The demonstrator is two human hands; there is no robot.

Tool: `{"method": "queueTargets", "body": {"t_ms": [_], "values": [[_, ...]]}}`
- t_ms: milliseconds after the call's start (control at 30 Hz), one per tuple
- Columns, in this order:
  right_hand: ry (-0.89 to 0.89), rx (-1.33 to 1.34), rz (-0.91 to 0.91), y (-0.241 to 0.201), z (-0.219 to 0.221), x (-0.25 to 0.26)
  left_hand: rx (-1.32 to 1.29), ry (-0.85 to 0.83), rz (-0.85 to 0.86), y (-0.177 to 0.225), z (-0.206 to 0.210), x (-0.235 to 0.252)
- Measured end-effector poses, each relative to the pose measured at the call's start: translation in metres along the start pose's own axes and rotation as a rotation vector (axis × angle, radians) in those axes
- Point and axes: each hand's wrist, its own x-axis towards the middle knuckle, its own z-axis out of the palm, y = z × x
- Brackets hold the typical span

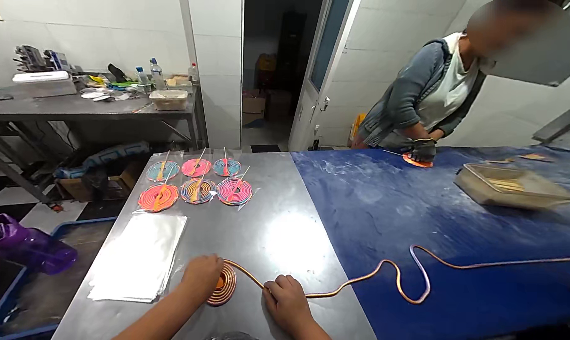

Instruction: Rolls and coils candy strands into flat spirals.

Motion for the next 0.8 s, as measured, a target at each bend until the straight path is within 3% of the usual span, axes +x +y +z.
{"method": "queueTargets", "body": {"t_ms": [67, 100, 267, 333, 500, 567, 700, 800], "values": [[-0.003, 0.002, 0.003, -0.001, -0.001, 0.001, 0.002, 0.038, 0.156, -0.001, 0.012, 0.006], [-0.006, 0.002, 0.004, -0.001, -0.002, 0.001, 0.006, 0.02, 0.148, 0.003, 0.014, 0.007], [-0.007, -0.007, 0.007, -0.002, -0.001, 0.0, 0.009, -0.174, -0.216, 0.021, -0.003, 0.004], [0.001, -0.003, 0.008, -0.002, -0.001, 0.001, 0.022, -0.2, -0.243, 0.02, -0.01, 0.003], [-0.007, -0.007, 0.009, -0.003, -0.003, 0.002, 0.001, 0.063, 0.222, 0.008, 0.018, 0.01], [-0.018, -0.009, 0.011, -0.003, -0.002, 0.001, 0.006, 0.011, 0.124, 0.016, 0.015, 0.007], [-0.015, -0.005, 0.017, -0.003, -0.002, 0.0, 0.01, -0.187, -0.231, 0.029, -0.005, 0.004], [-0.008, -0.009, 0.013, -0.003, -0.002, 0.0, 0.028, -0.138, -0.133, 0.026, -0.008, 0.001]]}}
